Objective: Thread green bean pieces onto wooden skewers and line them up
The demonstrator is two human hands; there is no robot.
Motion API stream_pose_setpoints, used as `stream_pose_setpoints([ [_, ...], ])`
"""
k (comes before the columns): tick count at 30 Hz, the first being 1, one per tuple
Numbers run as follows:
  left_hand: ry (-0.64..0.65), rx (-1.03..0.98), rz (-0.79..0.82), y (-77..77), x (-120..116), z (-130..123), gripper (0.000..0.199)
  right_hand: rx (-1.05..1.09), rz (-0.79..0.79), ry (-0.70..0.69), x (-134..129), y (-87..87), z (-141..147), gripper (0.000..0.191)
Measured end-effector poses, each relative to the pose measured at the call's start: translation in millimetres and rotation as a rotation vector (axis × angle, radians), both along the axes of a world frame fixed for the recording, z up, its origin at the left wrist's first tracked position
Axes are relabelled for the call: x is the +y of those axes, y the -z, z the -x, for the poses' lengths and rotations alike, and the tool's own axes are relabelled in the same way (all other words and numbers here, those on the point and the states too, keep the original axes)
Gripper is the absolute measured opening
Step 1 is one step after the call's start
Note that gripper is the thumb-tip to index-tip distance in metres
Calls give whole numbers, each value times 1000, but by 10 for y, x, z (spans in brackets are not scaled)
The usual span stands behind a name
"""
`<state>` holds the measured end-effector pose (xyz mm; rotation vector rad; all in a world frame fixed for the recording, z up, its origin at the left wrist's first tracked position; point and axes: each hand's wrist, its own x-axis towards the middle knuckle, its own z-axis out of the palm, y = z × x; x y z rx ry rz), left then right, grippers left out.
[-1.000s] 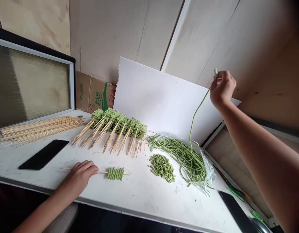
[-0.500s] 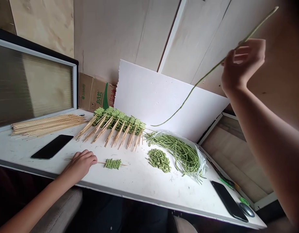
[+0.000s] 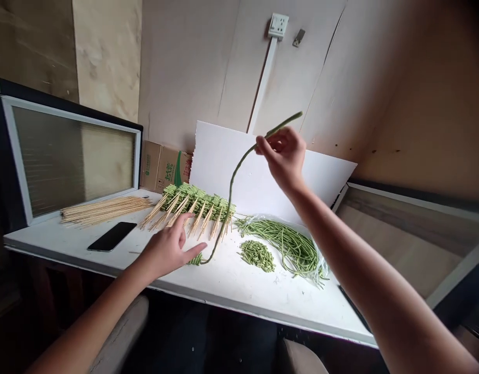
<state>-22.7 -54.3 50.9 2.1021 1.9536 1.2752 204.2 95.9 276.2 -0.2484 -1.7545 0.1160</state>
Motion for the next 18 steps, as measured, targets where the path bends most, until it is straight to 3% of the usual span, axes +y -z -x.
stream_pose_setpoints([
  [2,48,-43,118,-38,64,-42,80,40,23,-42,-153,76,60,37],
  [5,175,-149,212,-62,200,-32,58,134,21,-107,-377,158,64,34],
  [9,136,-247,80,-55,337,92,41,286,27,-95,-644,360,-96,27],
  [11,85,-248,-36,-1,394,196,32,402,56,-49,-744,554,-217,23],
  [13,93,-267,-44,107,452,308,29,436,127,35,-805,811,-337,23],
  [15,111,-245,12,263,510,414,30,357,248,113,-812,1102,-440,25],
  [18,88,-163,154,513,573,550,32,176,538,19,-725,1502,-541,26],
])
